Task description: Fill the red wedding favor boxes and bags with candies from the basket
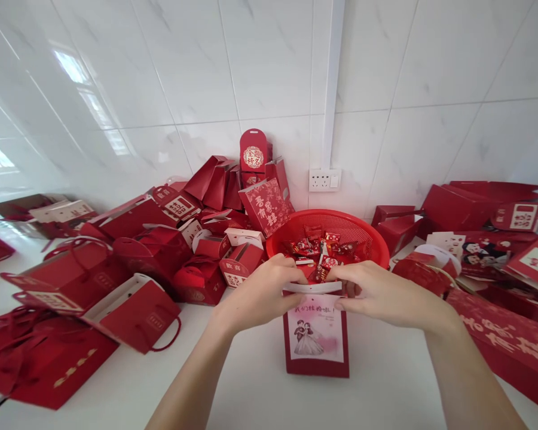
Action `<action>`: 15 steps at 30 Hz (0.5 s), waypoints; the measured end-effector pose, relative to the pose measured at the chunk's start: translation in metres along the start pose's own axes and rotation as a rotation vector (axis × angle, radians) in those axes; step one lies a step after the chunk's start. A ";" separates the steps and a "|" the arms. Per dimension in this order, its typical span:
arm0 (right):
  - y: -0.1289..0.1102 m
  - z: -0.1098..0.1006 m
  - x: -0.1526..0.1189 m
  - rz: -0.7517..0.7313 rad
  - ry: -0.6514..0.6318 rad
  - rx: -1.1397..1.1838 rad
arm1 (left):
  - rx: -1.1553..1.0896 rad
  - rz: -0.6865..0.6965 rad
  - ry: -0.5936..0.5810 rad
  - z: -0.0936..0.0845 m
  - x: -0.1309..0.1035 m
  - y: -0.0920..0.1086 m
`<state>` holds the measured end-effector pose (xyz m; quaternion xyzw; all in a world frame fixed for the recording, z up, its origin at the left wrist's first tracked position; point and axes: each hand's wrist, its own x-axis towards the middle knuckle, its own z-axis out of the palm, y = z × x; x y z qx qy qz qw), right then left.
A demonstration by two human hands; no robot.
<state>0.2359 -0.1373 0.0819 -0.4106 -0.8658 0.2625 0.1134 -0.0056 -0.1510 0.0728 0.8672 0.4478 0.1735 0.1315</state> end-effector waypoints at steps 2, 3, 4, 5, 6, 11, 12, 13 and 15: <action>0.001 0.003 0.003 -0.021 0.000 -0.015 | -0.007 -0.008 0.006 0.001 0.001 -0.001; 0.002 0.004 0.005 -0.033 0.003 -0.018 | -0.015 -0.010 0.007 0.002 0.001 -0.002; 0.002 0.005 0.006 -0.044 0.006 -0.020 | -0.020 -0.011 0.009 0.002 0.002 -0.002; 0.002 0.006 0.008 -0.054 0.011 -0.024 | -0.024 -0.010 0.010 0.002 0.002 -0.003; 0.003 0.006 0.009 -0.064 0.014 -0.028 | -0.026 -0.007 0.013 0.001 0.002 -0.003; 0.005 -0.002 0.006 -0.117 0.007 0.044 | -0.136 0.050 -0.037 -0.009 -0.001 -0.007; 0.005 -0.004 0.004 -0.114 0.020 0.080 | -0.190 0.053 -0.050 -0.012 -0.002 -0.008; 0.006 -0.007 0.002 -0.107 0.044 0.119 | -0.250 0.047 -0.054 -0.014 -0.004 -0.010; 0.008 -0.013 -0.003 -0.096 0.112 0.204 | -0.375 0.027 -0.025 -0.017 -0.006 -0.011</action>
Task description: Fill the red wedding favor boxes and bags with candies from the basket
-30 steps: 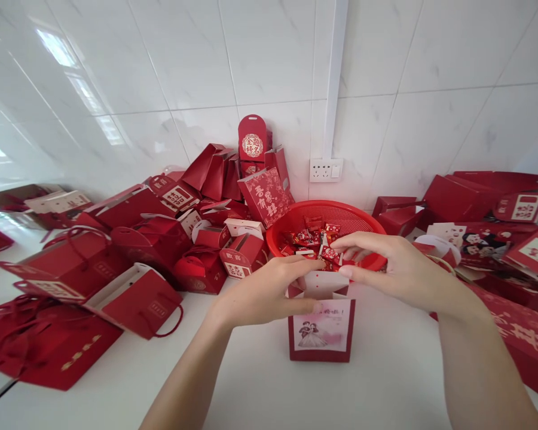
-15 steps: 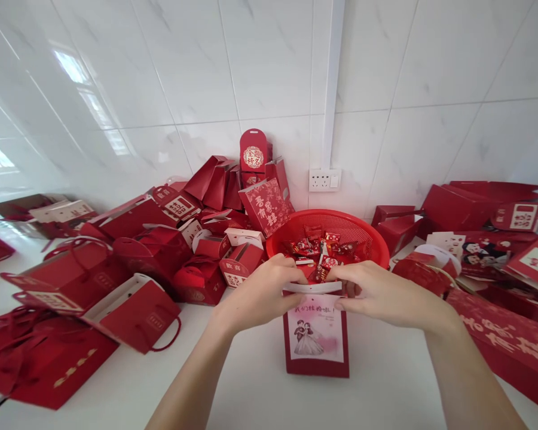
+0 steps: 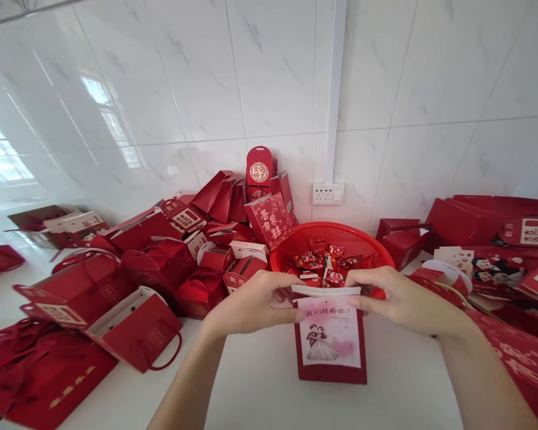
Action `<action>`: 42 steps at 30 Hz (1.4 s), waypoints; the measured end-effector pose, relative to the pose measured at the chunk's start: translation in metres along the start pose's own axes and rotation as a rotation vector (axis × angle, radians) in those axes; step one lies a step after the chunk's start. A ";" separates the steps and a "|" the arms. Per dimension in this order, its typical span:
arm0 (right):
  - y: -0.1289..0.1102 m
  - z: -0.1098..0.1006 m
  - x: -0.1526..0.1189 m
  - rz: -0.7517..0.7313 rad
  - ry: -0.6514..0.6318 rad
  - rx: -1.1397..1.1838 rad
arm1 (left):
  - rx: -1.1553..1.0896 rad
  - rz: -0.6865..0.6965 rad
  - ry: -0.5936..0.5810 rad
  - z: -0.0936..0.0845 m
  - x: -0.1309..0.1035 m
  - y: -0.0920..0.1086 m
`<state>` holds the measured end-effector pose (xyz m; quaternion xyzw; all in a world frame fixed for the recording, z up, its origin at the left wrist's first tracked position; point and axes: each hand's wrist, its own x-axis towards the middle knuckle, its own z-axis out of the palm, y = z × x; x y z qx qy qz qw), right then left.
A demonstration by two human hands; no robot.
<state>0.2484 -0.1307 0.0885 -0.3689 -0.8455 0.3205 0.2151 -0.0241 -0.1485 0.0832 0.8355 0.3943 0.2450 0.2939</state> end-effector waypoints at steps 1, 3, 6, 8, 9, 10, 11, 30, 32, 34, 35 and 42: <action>0.000 -0.003 -0.002 -0.005 0.037 0.045 | -0.057 -0.002 0.031 -0.001 -0.001 0.001; 0.001 -0.006 -0.004 -0.027 0.094 0.135 | -0.151 0.006 0.111 0.000 -0.001 0.003; 0.003 -0.008 -0.004 -0.054 0.149 0.232 | -0.222 0.020 0.242 0.004 0.000 0.007; 0.003 -0.007 -0.003 -0.058 0.171 0.268 | -0.246 0.023 0.300 0.007 0.001 0.009; 0.003 -0.007 -0.003 -0.059 0.179 0.280 | -0.259 0.024 0.319 0.009 0.002 0.009; 0.003 -0.006 -0.003 -0.059 0.186 0.287 | -0.273 0.027 0.336 0.011 0.003 0.008; 0.003 -0.005 -0.002 -0.060 0.192 0.293 | -0.286 0.029 0.355 0.012 0.003 0.008; 0.000 -0.001 0.003 -0.055 0.342 0.394 | -0.601 -0.040 0.570 0.034 0.019 0.010; 0.000 -0.001 0.004 -0.057 0.326 0.395 | -0.589 -0.036 0.613 0.034 0.019 0.011; 0.000 -0.002 0.003 -0.061 0.308 0.398 | -0.574 -0.031 0.645 0.033 0.018 0.012; 0.000 -0.003 0.003 -0.065 0.295 0.405 | -0.565 -0.027 0.659 0.032 0.017 0.012; 0.000 -0.007 -0.002 -0.079 0.225 0.438 | -0.515 -0.022 0.674 0.030 0.013 0.010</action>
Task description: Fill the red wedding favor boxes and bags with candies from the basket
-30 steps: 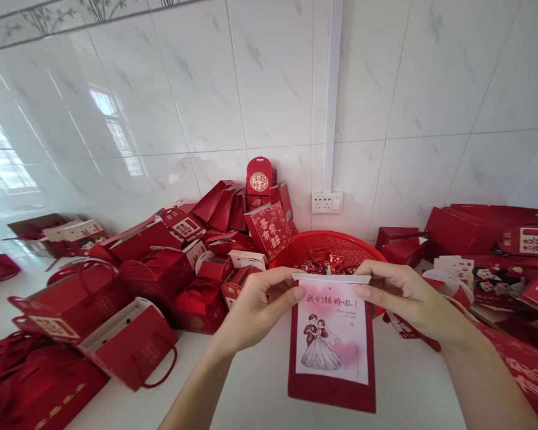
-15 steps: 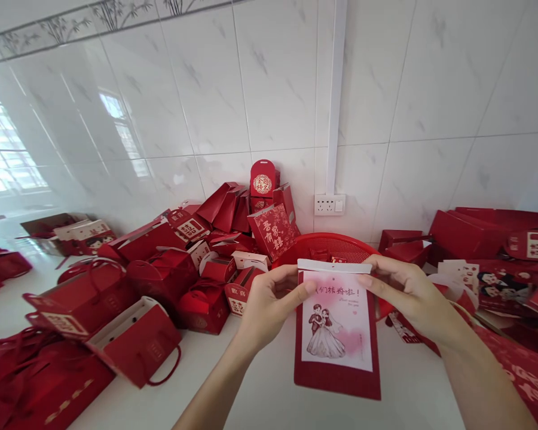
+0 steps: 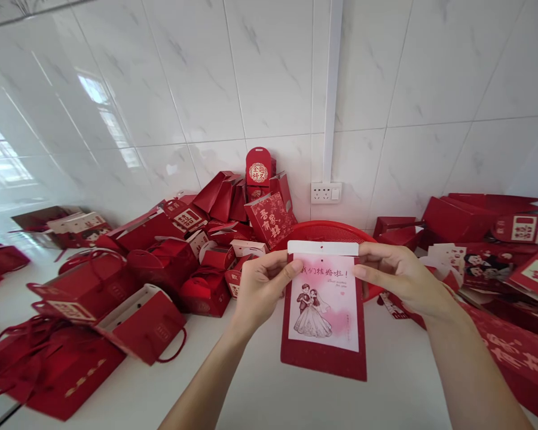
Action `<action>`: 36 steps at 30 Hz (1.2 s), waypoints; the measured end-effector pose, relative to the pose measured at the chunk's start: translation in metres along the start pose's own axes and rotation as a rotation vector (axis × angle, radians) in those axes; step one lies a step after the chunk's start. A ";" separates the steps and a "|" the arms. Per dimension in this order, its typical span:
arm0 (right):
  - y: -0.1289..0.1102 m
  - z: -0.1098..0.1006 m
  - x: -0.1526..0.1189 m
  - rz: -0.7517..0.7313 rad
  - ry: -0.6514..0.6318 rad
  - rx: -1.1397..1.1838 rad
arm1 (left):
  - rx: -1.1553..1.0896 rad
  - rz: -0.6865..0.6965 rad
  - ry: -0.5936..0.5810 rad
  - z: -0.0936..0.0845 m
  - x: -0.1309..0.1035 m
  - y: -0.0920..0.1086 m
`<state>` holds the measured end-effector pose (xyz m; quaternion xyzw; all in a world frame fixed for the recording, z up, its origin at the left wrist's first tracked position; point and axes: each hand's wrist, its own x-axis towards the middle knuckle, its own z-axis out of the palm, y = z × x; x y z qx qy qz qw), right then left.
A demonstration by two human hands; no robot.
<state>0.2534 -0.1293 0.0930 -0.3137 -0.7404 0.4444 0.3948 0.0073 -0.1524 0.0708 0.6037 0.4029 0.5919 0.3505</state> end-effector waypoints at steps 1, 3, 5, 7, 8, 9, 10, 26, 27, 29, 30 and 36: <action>0.000 0.000 0.000 0.000 0.006 0.003 | -0.003 -0.003 -0.006 0.000 0.000 0.000; 0.002 0.000 -0.001 0.002 0.018 0.022 | -0.007 -0.008 -0.016 0.000 -0.001 0.002; 0.002 0.002 -0.002 -0.001 0.022 0.050 | -0.007 0.002 -0.019 0.001 -0.002 0.004; 0.001 0.003 -0.003 -0.015 0.039 0.063 | -0.010 0.023 -0.013 0.003 -0.004 0.005; 0.000 0.005 -0.003 -0.025 0.057 0.064 | -0.020 0.031 -0.006 0.005 -0.004 0.006; -0.001 0.006 -0.003 -0.035 0.082 0.060 | -0.037 0.038 0.001 0.006 -0.005 0.006; -0.002 0.007 -0.002 -0.045 0.110 0.053 | -0.058 0.043 0.009 0.008 -0.006 0.007; -0.007 0.018 0.000 -0.101 0.215 0.051 | -0.218 0.070 0.052 0.015 -0.010 0.005; -0.007 0.018 0.000 -0.102 0.215 0.053 | -0.223 0.078 0.052 0.015 -0.010 0.005; -0.006 0.018 0.000 -0.105 0.216 0.061 | -0.229 0.093 0.049 0.015 -0.010 0.005; -0.006 0.018 0.000 -0.104 0.216 0.064 | -0.232 0.096 0.049 0.015 -0.010 0.006; -0.008 0.019 0.000 -0.103 0.216 0.085 | -0.242 0.087 0.050 0.016 -0.011 0.006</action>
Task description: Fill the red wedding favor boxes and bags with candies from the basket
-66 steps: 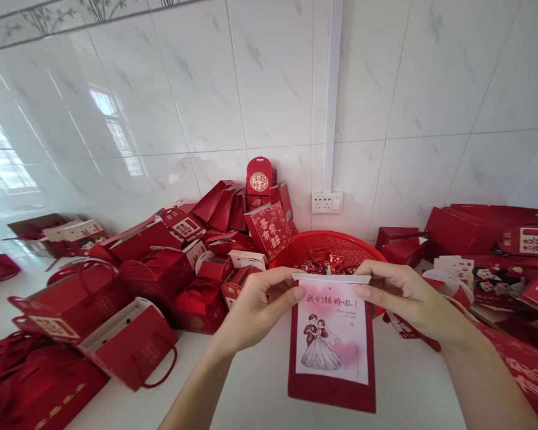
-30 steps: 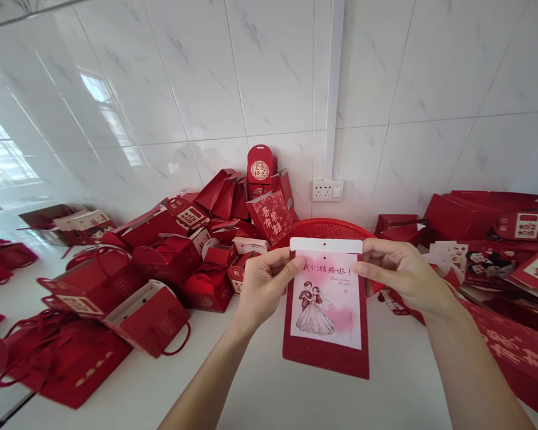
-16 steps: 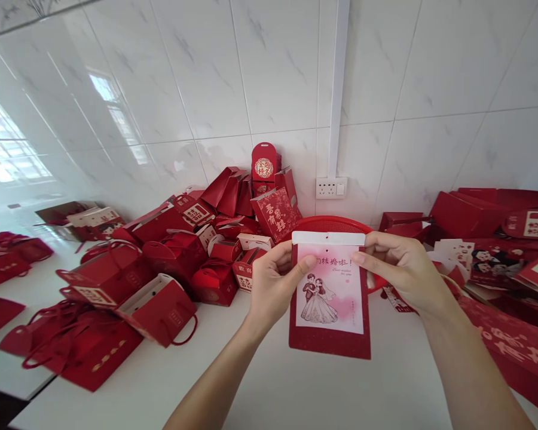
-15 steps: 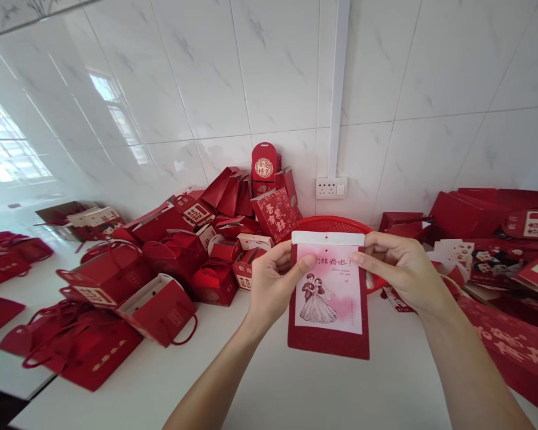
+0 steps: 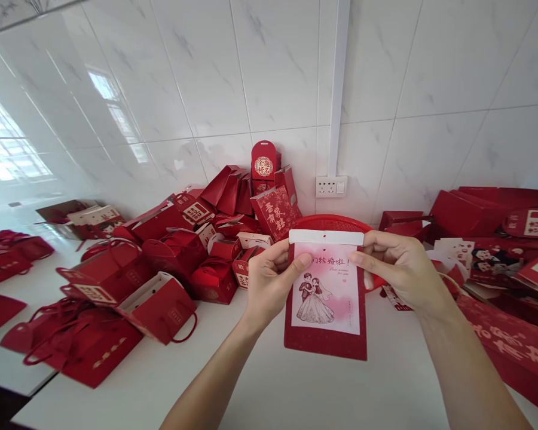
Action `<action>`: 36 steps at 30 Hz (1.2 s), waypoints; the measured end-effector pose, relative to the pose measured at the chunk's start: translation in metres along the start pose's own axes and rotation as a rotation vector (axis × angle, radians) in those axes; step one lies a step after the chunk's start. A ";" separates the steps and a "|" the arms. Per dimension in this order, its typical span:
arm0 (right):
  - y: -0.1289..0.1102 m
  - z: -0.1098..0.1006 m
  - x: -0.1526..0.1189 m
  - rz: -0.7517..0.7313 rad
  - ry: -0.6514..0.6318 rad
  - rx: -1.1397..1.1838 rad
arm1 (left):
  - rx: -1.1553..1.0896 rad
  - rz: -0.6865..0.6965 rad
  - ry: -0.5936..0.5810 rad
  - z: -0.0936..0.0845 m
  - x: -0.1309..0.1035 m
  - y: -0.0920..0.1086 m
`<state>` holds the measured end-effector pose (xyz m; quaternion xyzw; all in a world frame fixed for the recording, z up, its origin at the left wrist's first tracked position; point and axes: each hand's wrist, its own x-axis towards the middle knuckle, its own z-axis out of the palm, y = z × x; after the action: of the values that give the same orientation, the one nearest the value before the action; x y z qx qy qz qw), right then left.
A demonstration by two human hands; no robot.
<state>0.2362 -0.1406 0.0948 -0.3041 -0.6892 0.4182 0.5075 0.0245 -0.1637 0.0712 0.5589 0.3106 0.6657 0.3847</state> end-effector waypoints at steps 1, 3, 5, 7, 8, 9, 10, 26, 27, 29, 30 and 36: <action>0.000 0.000 0.000 -0.003 0.001 0.003 | -0.002 -0.002 -0.001 0.000 0.000 0.000; -0.001 -0.001 0.000 -0.004 -0.004 0.010 | -0.009 -0.003 -0.004 0.000 0.000 0.000; 0.000 -0.003 0.000 0.009 -0.033 0.025 | -0.019 -0.001 -0.004 0.000 0.000 0.000; 0.001 -0.008 -0.001 0.037 -0.076 0.044 | -0.030 -0.001 -0.001 0.000 0.000 0.000; 0.001 -0.010 -0.001 0.051 -0.100 0.054 | -0.036 -0.002 -0.001 0.000 0.000 0.000; 0.002 -0.012 -0.001 0.058 -0.121 0.066 | -0.044 -0.005 -0.005 0.000 0.000 0.001; 0.002 -0.014 -0.002 0.062 -0.140 0.077 | -0.054 -0.009 -0.010 -0.001 -0.001 0.001; -0.001 -0.010 -0.002 0.015 -0.087 0.107 | 0.008 0.066 0.037 0.004 -0.005 0.001; -0.003 -0.008 -0.003 0.006 -0.079 0.090 | 0.011 0.070 0.038 0.004 -0.005 0.001; -0.007 -0.006 -0.004 -0.016 -0.059 0.047 | 0.021 0.078 0.036 0.004 -0.005 0.001; -0.008 -0.004 -0.004 -0.027 -0.050 0.027 | 0.028 0.078 0.036 0.004 -0.005 0.002; -0.012 0.000 -0.007 -0.068 0.005 -0.047 | 0.084 0.033 0.037 0.005 -0.007 0.007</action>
<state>0.2385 -0.1520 0.1023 -0.2933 -0.7074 0.3836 0.5161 0.0290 -0.1734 0.0750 0.5672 0.3359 0.6686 0.3442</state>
